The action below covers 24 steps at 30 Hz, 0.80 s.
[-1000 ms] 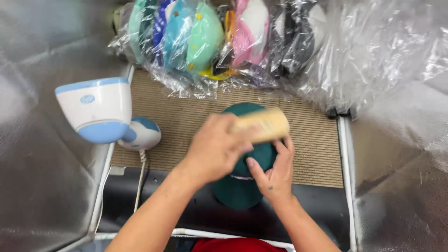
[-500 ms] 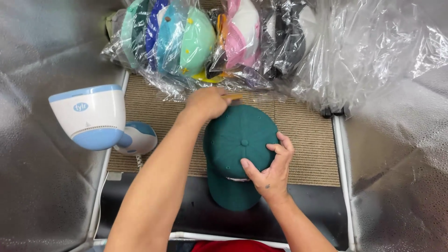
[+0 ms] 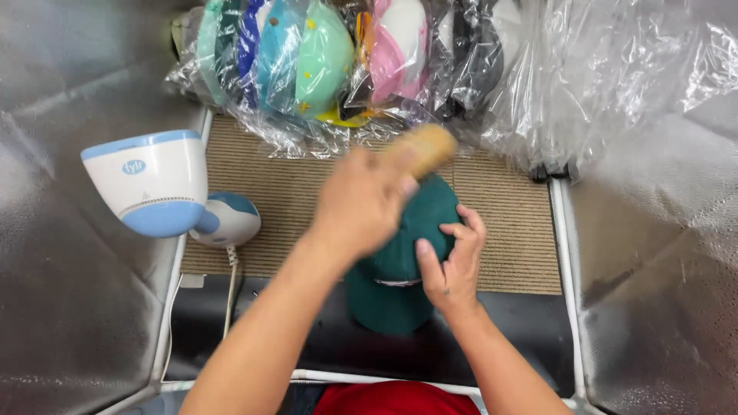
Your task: Brushing a green baseball cap with a wooden brush to remove lint and dust at a fulfillment center workstation.
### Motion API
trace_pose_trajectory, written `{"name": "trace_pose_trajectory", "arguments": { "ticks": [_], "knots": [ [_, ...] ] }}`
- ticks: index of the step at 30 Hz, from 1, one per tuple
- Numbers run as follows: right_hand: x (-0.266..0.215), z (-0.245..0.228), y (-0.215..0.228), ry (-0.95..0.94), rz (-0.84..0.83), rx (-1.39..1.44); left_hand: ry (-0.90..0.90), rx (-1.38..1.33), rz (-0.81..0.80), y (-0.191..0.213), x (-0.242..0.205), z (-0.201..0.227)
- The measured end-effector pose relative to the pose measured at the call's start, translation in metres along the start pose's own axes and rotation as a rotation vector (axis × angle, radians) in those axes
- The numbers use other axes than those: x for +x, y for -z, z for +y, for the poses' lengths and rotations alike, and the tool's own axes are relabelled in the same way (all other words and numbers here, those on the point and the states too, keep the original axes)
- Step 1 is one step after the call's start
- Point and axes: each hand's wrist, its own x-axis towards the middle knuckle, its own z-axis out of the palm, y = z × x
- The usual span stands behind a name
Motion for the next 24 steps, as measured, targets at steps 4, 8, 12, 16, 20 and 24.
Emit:
{"name": "trace_pose_trajectory", "arguments": {
  "ticks": [4,8,12,16,20,24],
  "knots": [
    [0.011,0.007,0.010,0.005,-0.006,-0.007,-0.040,0.188,0.044,-0.019,-0.070,-0.007],
    [0.044,0.035,0.019,-0.052,-0.142,-0.094,0.269,0.132,0.261,-0.017,-0.118,-0.026],
    [0.113,0.020,0.008,-0.127,-0.491,-0.072,-0.064,-0.011,0.102,-0.019,-0.144,0.041],
    [0.134,0.005,-0.023,-0.125,-0.673,-0.036,0.104,-0.068,0.152,-0.038,-0.148,0.017],
    [0.142,0.003,-0.019,-0.225,-0.731,-0.154,0.442,-0.001,0.141,-0.024,-0.147,-0.010],
    [0.141,-0.016,-0.017,-0.276,-0.715,-0.116,0.042,-0.019,0.002,-0.020,-0.139,0.036]
  ]
}}
